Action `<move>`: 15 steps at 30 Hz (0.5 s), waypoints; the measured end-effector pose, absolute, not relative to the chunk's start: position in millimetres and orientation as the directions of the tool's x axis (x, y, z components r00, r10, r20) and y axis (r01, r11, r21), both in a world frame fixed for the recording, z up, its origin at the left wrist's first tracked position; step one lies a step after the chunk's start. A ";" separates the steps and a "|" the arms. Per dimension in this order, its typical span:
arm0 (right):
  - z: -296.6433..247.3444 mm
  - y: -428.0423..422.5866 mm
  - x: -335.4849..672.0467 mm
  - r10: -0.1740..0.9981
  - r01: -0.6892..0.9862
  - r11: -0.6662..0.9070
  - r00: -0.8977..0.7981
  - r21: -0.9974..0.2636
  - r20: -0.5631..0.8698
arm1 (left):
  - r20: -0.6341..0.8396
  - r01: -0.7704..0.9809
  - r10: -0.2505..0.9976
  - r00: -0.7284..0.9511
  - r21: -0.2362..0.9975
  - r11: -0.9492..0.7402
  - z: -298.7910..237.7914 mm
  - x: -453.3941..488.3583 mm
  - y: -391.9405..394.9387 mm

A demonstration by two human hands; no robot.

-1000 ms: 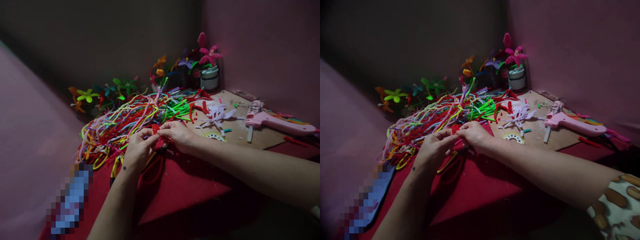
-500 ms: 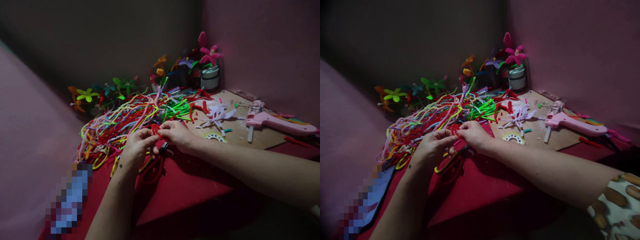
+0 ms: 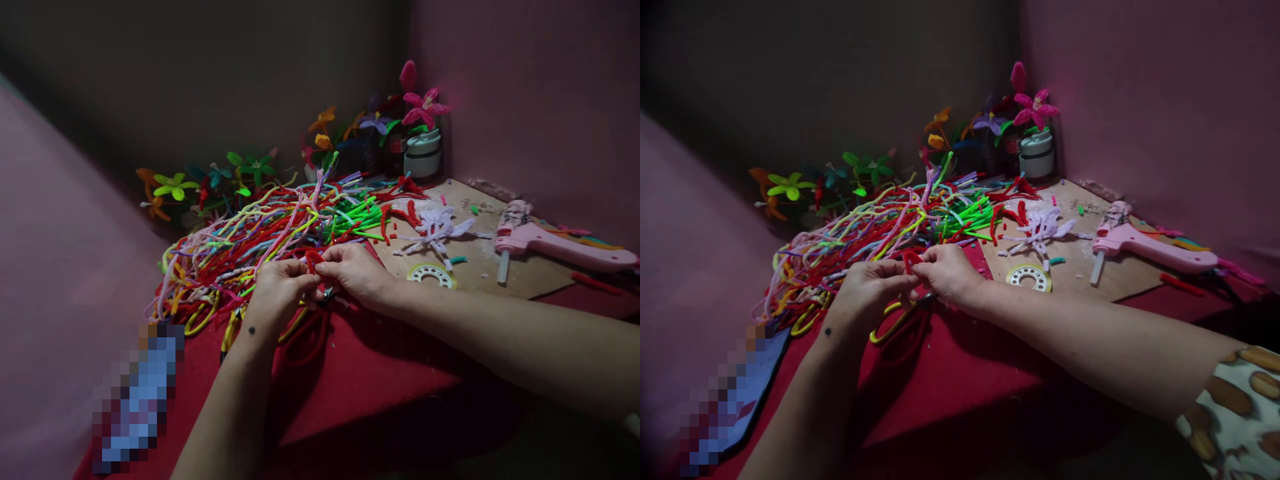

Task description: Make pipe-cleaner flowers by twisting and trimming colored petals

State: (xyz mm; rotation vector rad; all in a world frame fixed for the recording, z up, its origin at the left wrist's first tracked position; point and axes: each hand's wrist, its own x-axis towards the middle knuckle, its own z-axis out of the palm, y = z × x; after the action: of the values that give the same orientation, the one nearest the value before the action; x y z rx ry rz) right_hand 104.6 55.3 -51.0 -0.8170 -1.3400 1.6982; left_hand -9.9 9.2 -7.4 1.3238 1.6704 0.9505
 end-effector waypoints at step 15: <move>-50.2 61.3 107.1 0.866 -0.311 -0.163 -0.500 -0.936 0.015 | -0.077 0.326 0.985 -0.155 0.937 0.125 -7.3 -15.0 9.5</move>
State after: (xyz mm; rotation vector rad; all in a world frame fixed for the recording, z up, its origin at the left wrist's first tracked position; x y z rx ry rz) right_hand 107.1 61.3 -50.2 -0.7019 -1.2470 1.7833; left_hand -15.0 9.5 -7.3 1.3046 1.6124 1.0521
